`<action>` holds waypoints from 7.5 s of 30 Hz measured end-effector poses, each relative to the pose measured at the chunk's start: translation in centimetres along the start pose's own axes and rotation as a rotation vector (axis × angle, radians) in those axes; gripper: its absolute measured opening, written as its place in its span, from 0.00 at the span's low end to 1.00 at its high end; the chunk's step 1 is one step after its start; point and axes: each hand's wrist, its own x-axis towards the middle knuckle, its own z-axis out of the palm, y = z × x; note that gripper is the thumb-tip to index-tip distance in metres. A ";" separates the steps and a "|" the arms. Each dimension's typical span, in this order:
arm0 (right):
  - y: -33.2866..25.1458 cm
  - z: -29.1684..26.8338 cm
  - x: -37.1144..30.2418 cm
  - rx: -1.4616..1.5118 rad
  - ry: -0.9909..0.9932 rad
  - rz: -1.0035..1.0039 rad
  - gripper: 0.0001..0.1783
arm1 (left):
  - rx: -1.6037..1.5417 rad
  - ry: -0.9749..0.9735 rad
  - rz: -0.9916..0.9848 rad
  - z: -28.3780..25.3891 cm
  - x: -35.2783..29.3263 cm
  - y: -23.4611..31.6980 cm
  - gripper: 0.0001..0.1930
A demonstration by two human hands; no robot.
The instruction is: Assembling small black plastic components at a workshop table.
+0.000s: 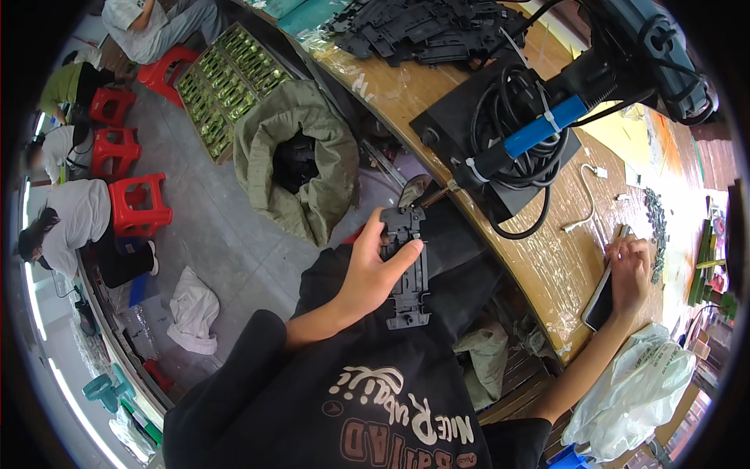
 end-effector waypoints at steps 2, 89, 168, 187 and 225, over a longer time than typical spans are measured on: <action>-0.2 -0.1 0.0 -0.018 0.004 0.021 0.18 | 0.007 0.004 0.017 0.1 -0.1 -0.1 0.12; -0.1 -0.9 -0.8 -0.056 0.003 0.078 0.21 | -0.019 0.003 0.014 -0.3 0.5 -0.8 0.10; 6.9 13.0 -21.2 0.187 1.346 -0.434 0.22 | 0.191 -0.617 0.305 19.2 3.4 -4.2 0.11; 38.8 16.8 -34.5 0.191 2.271 0.027 0.12 | 0.209 -0.664 0.296 20.0 3.0 -4.9 0.08; 40.4 16.2 -33.9 0.742 2.171 0.315 0.22 | 0.280 -0.632 0.373 20.2 2.8 -4.8 0.07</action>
